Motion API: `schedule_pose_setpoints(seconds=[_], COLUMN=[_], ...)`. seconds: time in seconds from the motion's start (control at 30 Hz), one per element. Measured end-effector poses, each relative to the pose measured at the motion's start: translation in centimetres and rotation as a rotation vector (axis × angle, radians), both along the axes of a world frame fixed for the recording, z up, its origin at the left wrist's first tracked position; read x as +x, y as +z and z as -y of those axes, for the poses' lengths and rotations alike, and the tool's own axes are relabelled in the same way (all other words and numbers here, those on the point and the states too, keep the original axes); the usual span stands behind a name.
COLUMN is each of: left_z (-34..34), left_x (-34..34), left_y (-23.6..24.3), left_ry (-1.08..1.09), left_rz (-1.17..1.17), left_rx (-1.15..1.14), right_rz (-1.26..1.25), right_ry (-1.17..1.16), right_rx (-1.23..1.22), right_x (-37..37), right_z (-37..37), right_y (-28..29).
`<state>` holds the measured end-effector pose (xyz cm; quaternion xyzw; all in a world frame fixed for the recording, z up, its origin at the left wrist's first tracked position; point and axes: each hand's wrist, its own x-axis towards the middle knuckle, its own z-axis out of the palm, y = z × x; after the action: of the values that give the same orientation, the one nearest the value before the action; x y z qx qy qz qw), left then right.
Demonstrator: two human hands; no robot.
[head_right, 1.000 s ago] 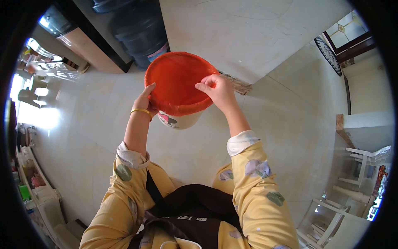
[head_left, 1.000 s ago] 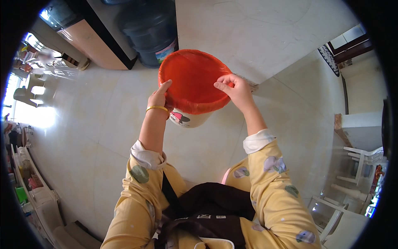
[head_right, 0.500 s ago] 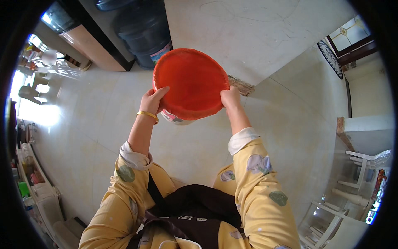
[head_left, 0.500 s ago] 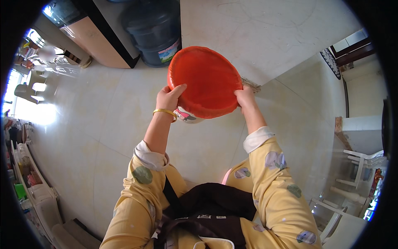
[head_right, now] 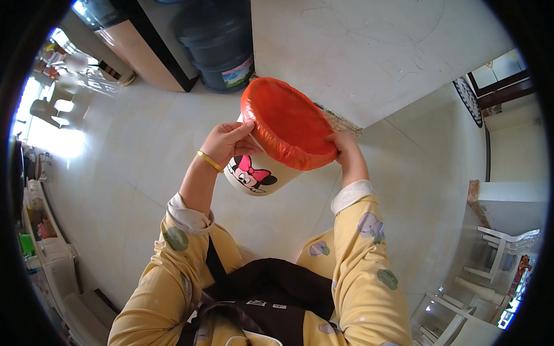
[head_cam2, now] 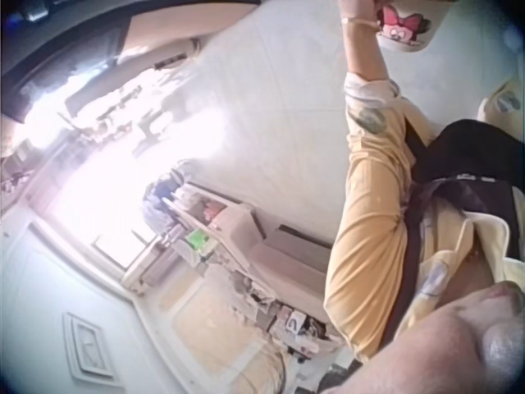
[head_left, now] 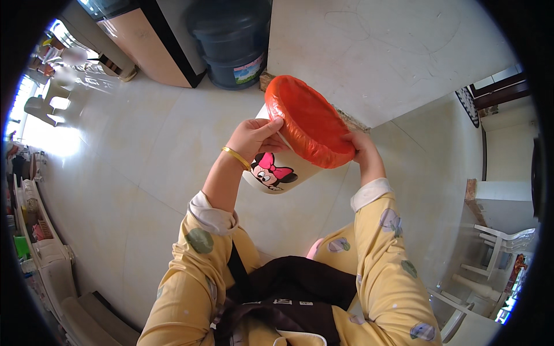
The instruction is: The person lines a small white trash bin with a clear plastic bag, then walks to another area and lines a larger green bin with a red plastic bag. They adjust the bags to fit the bins properly.
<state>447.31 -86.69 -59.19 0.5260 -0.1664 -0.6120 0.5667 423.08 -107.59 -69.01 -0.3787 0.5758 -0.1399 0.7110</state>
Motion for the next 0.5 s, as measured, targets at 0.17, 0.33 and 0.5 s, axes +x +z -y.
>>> schedule_pose_setpoints(seconds=[0.17, 0.33, 0.5], left_z=[0.0, 0.0, 0.2], left_x=[0.3, 1.2, 1.9], left_y=[-0.3, -0.1, -1.2], left_ry=[-0.045, 0.037, 0.131], left_rz=[0.166, 0.314, 0.296], left_rx=[0.091, 0.153, 0.283], right_rz=[-0.04, -0.03, -0.065], right_ry=[0.019, 0.091, 0.12], right_rx=[-0.016, 0.014, -0.011], right_x=[0.8, 0.4, 0.9], right_z=[-0.8, -0.3, -0.8], right_y=[1.0, 1.5, 2.2])
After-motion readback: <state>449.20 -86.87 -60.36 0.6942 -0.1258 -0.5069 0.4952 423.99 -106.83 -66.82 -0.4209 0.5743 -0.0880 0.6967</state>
